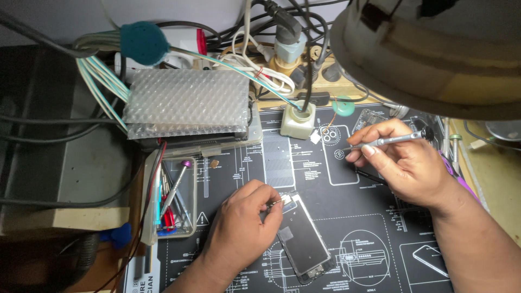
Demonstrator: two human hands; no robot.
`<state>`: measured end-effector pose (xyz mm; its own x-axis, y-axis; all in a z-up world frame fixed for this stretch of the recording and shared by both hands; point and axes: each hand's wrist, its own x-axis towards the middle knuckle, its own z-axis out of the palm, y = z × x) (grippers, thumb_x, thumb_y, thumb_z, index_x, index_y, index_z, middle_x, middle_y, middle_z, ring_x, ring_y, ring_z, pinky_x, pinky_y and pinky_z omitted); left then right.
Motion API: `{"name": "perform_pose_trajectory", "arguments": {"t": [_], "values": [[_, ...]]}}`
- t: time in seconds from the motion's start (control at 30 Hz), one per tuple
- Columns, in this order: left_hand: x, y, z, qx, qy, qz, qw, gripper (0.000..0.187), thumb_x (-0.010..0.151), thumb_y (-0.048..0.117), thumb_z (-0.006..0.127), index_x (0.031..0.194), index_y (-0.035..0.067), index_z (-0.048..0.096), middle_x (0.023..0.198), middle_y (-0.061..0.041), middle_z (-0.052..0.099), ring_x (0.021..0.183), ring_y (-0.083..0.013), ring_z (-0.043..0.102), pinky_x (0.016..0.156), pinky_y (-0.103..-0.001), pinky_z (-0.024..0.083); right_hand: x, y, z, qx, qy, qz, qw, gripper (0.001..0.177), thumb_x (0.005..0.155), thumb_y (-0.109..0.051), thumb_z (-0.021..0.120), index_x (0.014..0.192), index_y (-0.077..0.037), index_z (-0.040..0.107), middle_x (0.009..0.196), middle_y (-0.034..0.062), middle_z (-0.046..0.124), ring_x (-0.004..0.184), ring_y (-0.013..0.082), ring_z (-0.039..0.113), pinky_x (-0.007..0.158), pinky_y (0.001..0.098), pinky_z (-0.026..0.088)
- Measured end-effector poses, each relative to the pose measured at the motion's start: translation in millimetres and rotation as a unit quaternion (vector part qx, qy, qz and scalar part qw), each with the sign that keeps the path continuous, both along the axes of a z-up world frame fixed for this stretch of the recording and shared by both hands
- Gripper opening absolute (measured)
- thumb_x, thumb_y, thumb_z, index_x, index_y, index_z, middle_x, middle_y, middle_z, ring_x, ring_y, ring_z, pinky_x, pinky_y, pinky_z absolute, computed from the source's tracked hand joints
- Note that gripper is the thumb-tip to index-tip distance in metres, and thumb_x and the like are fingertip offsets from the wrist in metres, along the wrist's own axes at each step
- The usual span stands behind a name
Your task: Repairing a mobile phone by manipulating internal components and screws on a diagnostic mat
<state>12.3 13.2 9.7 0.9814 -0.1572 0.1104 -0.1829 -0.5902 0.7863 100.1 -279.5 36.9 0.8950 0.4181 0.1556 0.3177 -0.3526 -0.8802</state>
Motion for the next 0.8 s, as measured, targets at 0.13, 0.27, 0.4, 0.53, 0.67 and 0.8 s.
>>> {"name": "perform_pose_trajectory", "arguments": {"t": [0.13, 0.27, 0.4, 0.53, 0.67, 0.8], "values": [[-1.5, -0.2, -1.4, -0.001, -0.032, -0.016, 0.999, 0.005, 0.088, 0.015, 0.065, 0.083, 0.015, 0.066, 0.079, 0.001, 0.062, 0.07, -0.0189, 0.067, 0.064, -0.036, 0.053, -3.9, 15.0, -17.6, 0.104, 0.078, 0.017, 0.991, 0.012, 0.102, -0.009, 0.047, 0.111, -0.001, 0.043, 0.115, 0.0256, 0.069, 0.092, 0.0312, 0.081, 0.077, 0.0355, 0.07], [-3.0, -1.5, 2.3, -0.026, -0.075, -0.073, 0.994, 0.003, 0.089, 0.012, 0.066, 0.086, 0.012, 0.065, 0.084, -0.001, 0.066, 0.071, -0.0256, 0.063, 0.066, -0.038, 0.049, -0.8, 20.3, -30.9, 0.135, 0.136, 0.02, 0.981, 0.008, 0.104, -0.008, 0.042, 0.11, -0.005, 0.039, 0.117, 0.0307, 0.071, 0.1, 0.0377, 0.081, 0.086, 0.0395, 0.069], [-5.2, -3.0, -2.3, 0.001, -0.081, -0.094, 0.992, 0.006, 0.088, 0.014, 0.07, 0.084, 0.013, 0.064, 0.082, 0.001, 0.062, 0.069, -0.0253, 0.06, 0.068, -0.039, 0.049, -1.0, 27.3, -29.9, 0.134, 0.195, -0.018, 0.972, 0.007, 0.105, -0.009, 0.038, 0.106, -0.004, 0.033, 0.117, 0.0359, 0.074, 0.102, 0.0434, 0.081, 0.085, 0.0423, 0.07], [-5.2, -2.7, -2.9, 0.001, -0.076, -0.085, 0.993, 0.004, 0.09, 0.014, 0.067, 0.087, 0.013, 0.067, 0.083, 0.0, 0.063, 0.069, -0.0258, 0.06, 0.067, -0.039, 0.049, -0.9, 29.4, -34.7, 0.147, 0.21, -0.01, 0.966, 0.008, 0.105, -0.01, 0.037, 0.109, -0.006, 0.031, 0.12, 0.0377, 0.072, 0.104, 0.0442, 0.08, 0.088, 0.0431, 0.068], [-4.7, -2.9, -4.2, 0.002, -0.087, -0.086, 0.992, 0.005, 0.089, 0.013, 0.066, 0.085, 0.012, 0.065, 0.085, -0.003, 0.065, 0.071, -0.0284, 0.062, 0.068, -0.041, 0.048, -0.7, 32.4, -36.8, 0.161, 0.213, -0.007, 0.964, 0.006, 0.106, -0.011, 0.037, 0.11, -0.009, 0.032, 0.121, 0.0358, 0.072, 0.108, 0.043, 0.079, 0.09, 0.0433, 0.067], [-4.4, -3.2, -3.0, 0.003, -0.088, -0.088, 0.992, 0.004, 0.087, 0.012, 0.065, 0.084, 0.013, 0.065, 0.085, -0.002, 0.066, 0.071, -0.0277, 0.063, 0.069, -0.041, 0.049, -1.3, 33.4, -35.3, 0.168, 0.212, 0.002, 0.963, 0.007, 0.107, -0.014, 0.034, 0.109, -0.009, 0.029, 0.121, 0.0389, 0.071, 0.109, 0.0451, 0.078, 0.088, 0.0463, 0.068]]}}
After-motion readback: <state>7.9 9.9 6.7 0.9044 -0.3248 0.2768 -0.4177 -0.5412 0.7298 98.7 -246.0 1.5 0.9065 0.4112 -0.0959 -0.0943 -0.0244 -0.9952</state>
